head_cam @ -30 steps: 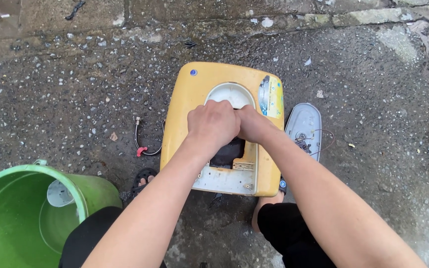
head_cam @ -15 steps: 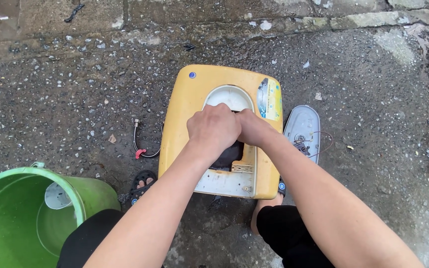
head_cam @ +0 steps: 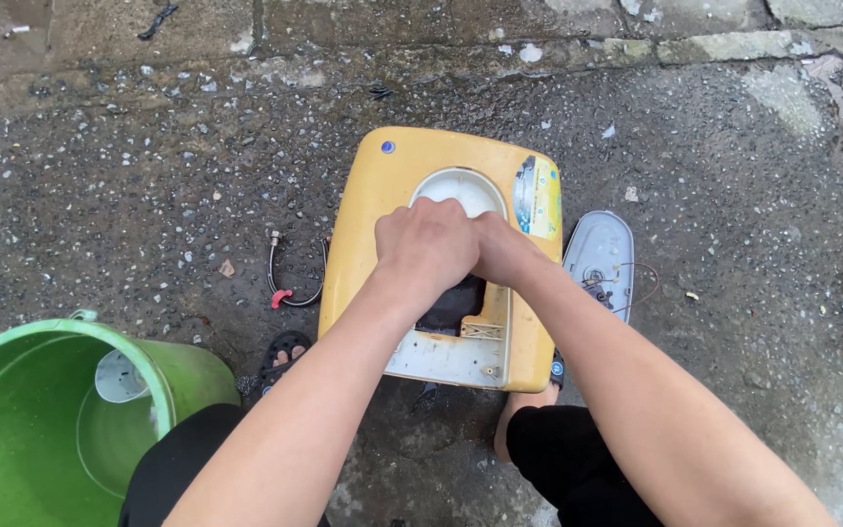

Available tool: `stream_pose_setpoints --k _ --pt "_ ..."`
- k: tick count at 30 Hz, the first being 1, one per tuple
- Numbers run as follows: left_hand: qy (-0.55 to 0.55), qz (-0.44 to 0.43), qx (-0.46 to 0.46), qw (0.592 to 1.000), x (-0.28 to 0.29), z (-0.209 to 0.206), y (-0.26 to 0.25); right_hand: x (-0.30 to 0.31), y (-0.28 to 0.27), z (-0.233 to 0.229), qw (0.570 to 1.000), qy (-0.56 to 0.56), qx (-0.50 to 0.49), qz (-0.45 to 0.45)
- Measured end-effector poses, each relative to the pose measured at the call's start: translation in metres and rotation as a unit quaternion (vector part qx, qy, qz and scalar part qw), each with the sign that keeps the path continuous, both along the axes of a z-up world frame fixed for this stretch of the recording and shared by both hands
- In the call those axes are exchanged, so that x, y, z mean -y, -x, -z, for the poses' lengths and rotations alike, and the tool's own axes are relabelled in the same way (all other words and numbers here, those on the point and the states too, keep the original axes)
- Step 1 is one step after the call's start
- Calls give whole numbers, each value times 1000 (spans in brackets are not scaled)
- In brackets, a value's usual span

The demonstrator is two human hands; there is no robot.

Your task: Disassembling a yellow household appliance to access internal components using a screwdriver and wrench.

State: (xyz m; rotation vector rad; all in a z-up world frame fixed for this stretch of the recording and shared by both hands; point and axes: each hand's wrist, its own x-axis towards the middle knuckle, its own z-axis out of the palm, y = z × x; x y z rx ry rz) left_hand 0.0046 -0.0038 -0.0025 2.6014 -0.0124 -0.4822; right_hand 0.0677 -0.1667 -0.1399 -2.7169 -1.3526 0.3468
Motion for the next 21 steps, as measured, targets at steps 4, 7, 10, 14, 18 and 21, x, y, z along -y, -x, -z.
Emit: stream_pose_setpoints --k 4,7,10,14,18,21 --pt "23 -24 9 999 -3 1 3 0 2 -6 1000 0 -24 14" --pt "28 -35 4 999 -4 4 1 -1 1 -14 999 0 -46 27" --pt "25 -22 -19 999 -4 11 2 -4 1 -23 997 0 -70 40" --pt "44 -24 -28 998 -3 11 1 -5 4 -36 993 1 -100 58" --pt "60 -43 -47 996 -4 13 2 -4 8 -39 988 -2 -134 80" --pt "57 -38 -55 996 -3 18 -1 0 -3 -11 991 2 -114 73"
